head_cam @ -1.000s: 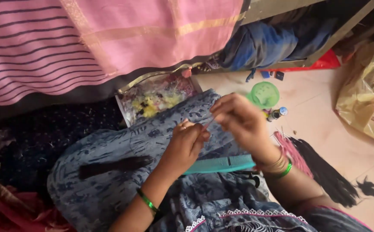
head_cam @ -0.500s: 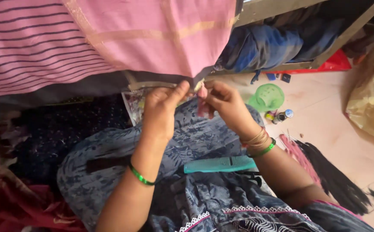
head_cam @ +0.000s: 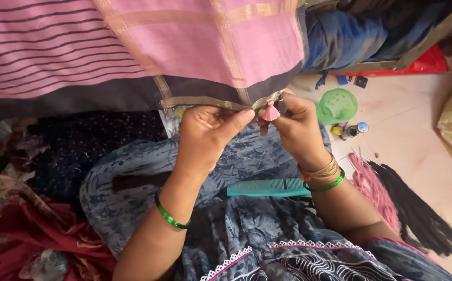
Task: The recorder is manually attaching decorative tassels to the border of a pink fabric garment.
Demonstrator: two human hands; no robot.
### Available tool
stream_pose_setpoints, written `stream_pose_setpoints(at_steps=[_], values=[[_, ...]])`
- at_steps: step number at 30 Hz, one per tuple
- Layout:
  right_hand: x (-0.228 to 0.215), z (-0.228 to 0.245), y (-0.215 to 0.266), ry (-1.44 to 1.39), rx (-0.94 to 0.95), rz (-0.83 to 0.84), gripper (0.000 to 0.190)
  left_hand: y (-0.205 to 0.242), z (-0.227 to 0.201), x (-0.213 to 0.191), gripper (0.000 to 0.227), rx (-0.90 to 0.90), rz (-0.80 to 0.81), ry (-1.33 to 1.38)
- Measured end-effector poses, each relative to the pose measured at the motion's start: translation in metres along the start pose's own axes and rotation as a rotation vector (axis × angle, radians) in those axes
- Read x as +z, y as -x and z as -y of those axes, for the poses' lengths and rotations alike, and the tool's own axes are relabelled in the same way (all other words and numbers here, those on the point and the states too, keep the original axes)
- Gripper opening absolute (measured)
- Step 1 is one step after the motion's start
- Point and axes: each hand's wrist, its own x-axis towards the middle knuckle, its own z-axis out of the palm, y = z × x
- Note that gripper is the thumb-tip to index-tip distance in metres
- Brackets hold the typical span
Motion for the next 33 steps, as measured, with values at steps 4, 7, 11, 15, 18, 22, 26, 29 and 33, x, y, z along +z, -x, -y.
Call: stream_pose_setpoints(at_steps=[4, 7, 11, 15, 18, 22, 26, 29, 33], values=[[-0.001, 0.007, 0.002, 0.029, -0.035, 0.009, 0.003, 0.001, -0.009, 0.008, 0.012, 0.026, 0.083, 0.066], [-0.002, 0.007, 0.002, 0.050, -0.058, 0.024, 0.003, 0.002, -0.010, 0.011, 0.013, 0.029, 0.080, 0.081], [-0.002, -0.002, 0.003, 0.000, -0.101, 0.027, 0.003, 0.001, -0.009, 0.012, 0.014, 0.001, 0.062, 0.045], [0.004, -0.002, 0.004, -0.077, -0.106, 0.015, 0.007, -0.004, -0.001, 0.011, 0.014, 0.013, 0.071, 0.104], [0.016, -0.005, 0.006, -0.211, -0.036, 0.014, 0.007, -0.002, 0.004, 0.013, 0.021, 0.037, 0.059, 0.087], [0.033, 0.011, 0.004, -0.410, 0.048, -0.014, 0.016, -0.001, 0.024, 0.013, 0.028, -0.058, -0.045, 0.167], [0.039, 0.038, 0.021, -0.009, -0.040, -0.158, 0.015, 0.003, 0.045, 0.006, 0.028, 0.012, -0.154, -0.049], [0.029, 0.052, 0.028, 0.571, -0.430, -0.305, 0.016, 0.000, 0.040, 0.002, 0.029, 0.128, -0.204, -0.273], [0.051, 0.113, 0.001, 0.930, -0.755, -0.252, 0.021, -0.003, 0.026, 0.015, 0.022, 0.149, -0.159, -0.137]])
